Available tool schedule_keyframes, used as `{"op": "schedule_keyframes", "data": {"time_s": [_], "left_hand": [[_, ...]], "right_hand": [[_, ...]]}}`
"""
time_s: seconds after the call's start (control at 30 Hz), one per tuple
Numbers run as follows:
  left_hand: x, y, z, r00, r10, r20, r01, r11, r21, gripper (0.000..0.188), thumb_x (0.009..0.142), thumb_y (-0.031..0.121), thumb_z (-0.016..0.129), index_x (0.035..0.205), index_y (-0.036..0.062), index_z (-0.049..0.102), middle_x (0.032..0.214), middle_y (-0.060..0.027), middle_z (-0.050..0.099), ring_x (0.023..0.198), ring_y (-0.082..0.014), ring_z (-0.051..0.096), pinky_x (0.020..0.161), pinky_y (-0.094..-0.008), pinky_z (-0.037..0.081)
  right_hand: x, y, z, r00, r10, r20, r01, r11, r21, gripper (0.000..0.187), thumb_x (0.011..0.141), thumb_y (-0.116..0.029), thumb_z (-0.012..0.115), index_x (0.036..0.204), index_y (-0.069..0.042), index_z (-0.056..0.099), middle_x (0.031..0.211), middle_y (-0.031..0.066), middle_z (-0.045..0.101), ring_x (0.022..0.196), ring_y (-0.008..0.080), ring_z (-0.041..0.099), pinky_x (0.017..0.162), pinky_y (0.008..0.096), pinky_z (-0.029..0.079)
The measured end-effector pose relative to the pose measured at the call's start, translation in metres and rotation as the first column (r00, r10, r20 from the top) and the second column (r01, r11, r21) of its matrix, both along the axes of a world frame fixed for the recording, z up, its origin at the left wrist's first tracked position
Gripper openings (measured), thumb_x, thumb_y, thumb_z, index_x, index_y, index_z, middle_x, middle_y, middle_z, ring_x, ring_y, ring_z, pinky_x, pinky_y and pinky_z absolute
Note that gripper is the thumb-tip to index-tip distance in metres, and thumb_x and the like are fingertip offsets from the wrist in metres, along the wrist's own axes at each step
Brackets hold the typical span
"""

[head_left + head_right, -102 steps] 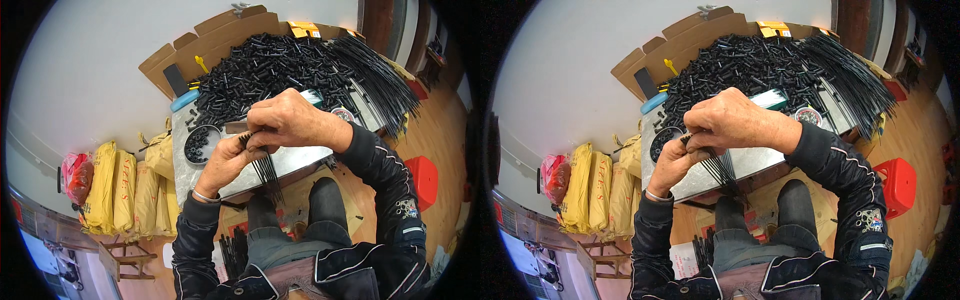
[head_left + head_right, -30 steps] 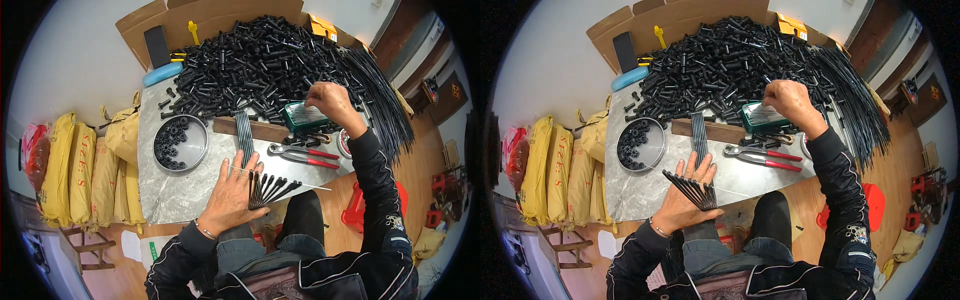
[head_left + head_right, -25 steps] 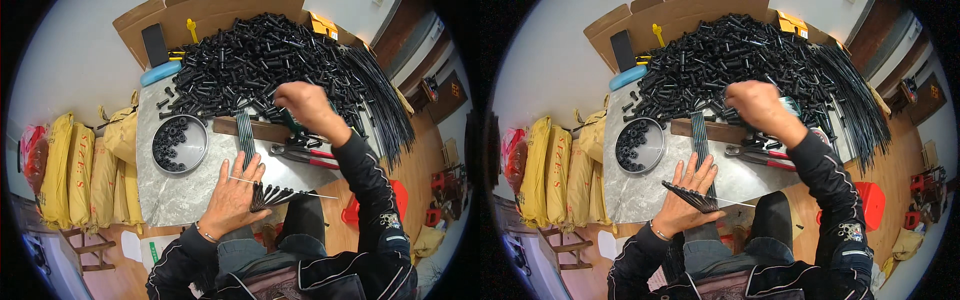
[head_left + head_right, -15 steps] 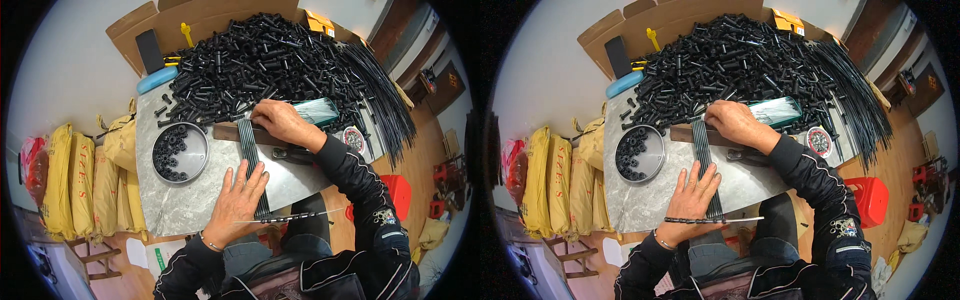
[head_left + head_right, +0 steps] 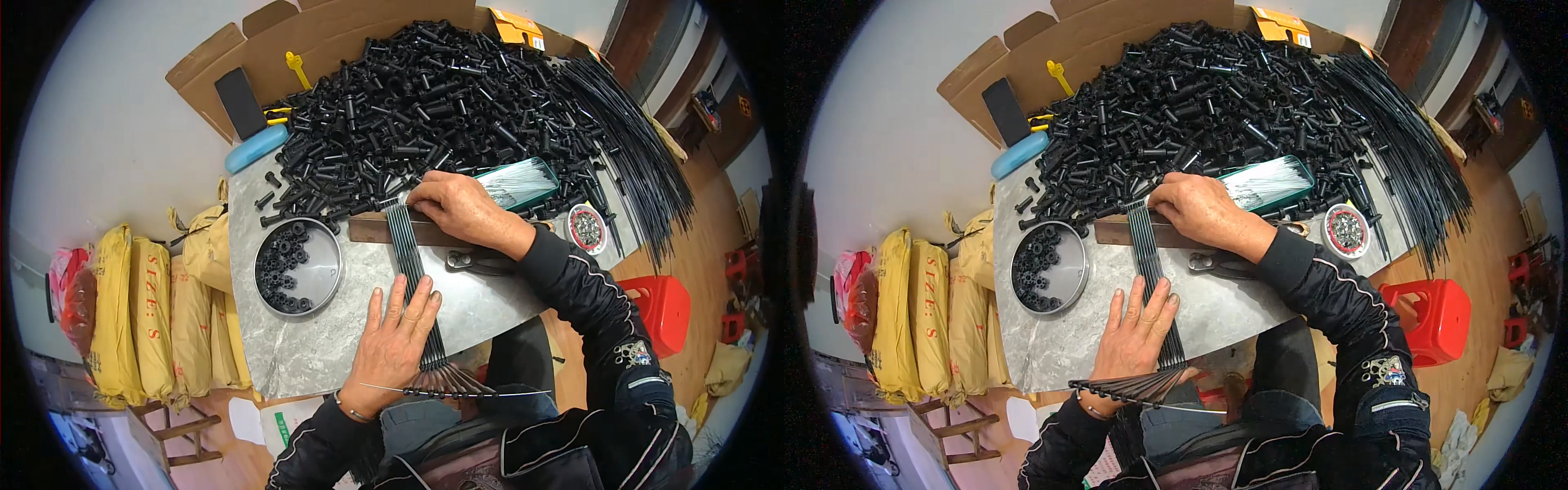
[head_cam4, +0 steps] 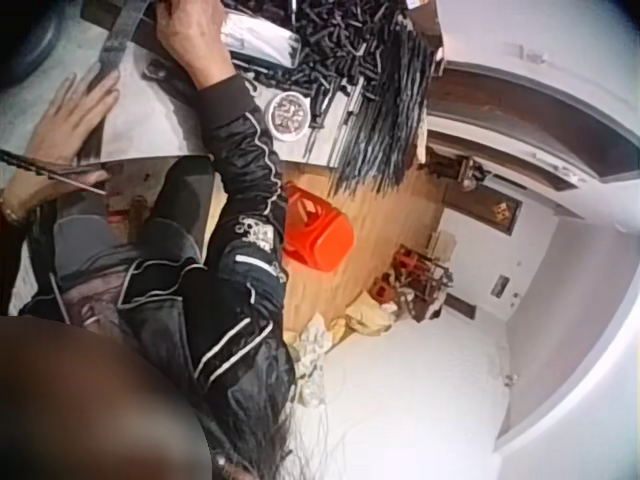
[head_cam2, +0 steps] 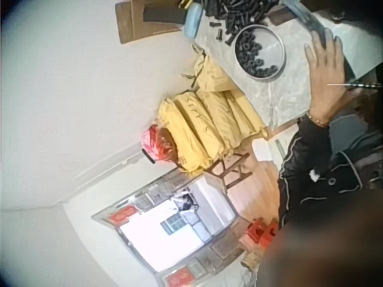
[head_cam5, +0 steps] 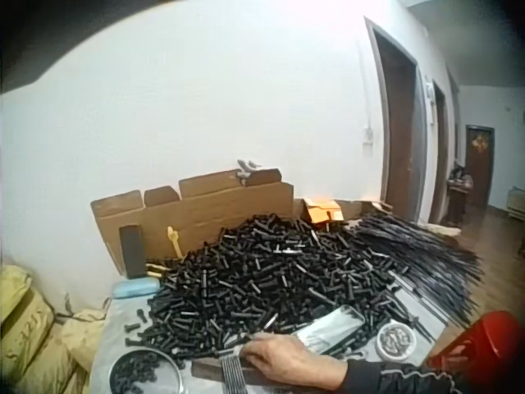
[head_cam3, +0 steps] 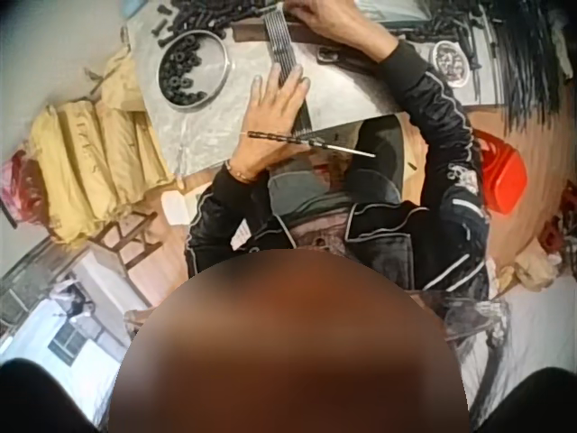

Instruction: Assembling bundles of thin black wires or tubes into a connector housing using pliers.

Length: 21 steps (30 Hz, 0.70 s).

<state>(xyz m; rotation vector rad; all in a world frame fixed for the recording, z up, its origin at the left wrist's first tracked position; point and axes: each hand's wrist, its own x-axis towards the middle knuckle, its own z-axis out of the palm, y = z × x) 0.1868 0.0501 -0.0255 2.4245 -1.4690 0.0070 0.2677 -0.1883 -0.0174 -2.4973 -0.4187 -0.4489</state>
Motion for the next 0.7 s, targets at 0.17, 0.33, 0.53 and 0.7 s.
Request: {"op": "schedule_keyframes", "data": {"time_s": [0.17,0.33,0.53,0.7], "left_hand": [[0.000,0.000,0.000,1.000,0.006,-0.002,-0.006,1.000,0.001,0.058,0.084,0.014,0.051,0.140,0.0024,0.039,0.151,-0.0155,0.030,0.139,-0.0407,0.026,0.110,-0.0564,0.022],[-0.001,0.000,0.005,0.997,0.003,-0.081,-0.006,0.999,-0.032,0.068,0.080,0.025,0.061,0.141,0.0020,0.039,0.151,-0.0161,0.029,0.140,-0.0404,0.024,0.111,-0.0562,0.020],[0.000,0.002,0.005,0.995,0.002,-0.102,-0.006,0.999,-0.038,0.082,0.073,0.037,0.070,0.140,0.0015,0.039,0.151,-0.0166,0.029,0.140,-0.0410,0.023,0.111,-0.0563,0.020],[0.001,0.001,0.006,0.992,-0.011,-0.126,0.008,1.000,-0.025,0.086,0.072,0.041,0.073,0.140,0.0010,0.039,0.151,-0.0180,0.029,0.139,-0.0414,0.023,0.111,-0.0572,0.019]], "right_hand": [[0.000,0.001,0.001,1.000,-0.001,-0.001,0.002,1.000,0.020,0.010,0.083,-0.006,0.061,0.090,-0.003,0.069,0.082,0.0097,0.062,0.075,0.0279,0.063,0.066,0.0362,0.050],[0.006,-0.001,0.004,0.998,0.036,0.051,-0.032,0.997,-0.066,0.008,0.081,-0.007,0.065,0.088,-0.004,0.069,0.081,0.0074,0.063,0.073,0.0279,0.064,0.064,0.0367,0.051],[0.010,0.002,0.006,0.995,-0.060,-0.081,0.066,0.995,0.077,0.009,0.079,-0.008,0.068,0.086,-0.004,0.067,0.080,0.0072,0.064,0.072,0.0272,0.065,0.063,0.0358,0.051],[0.009,-0.003,0.013,0.997,-0.029,-0.071,0.025,0.998,-0.051,0.007,0.079,-0.004,0.067,0.086,-0.003,0.066,0.083,0.0083,0.063,0.075,0.0274,0.064,0.066,0.0350,0.052]]}}
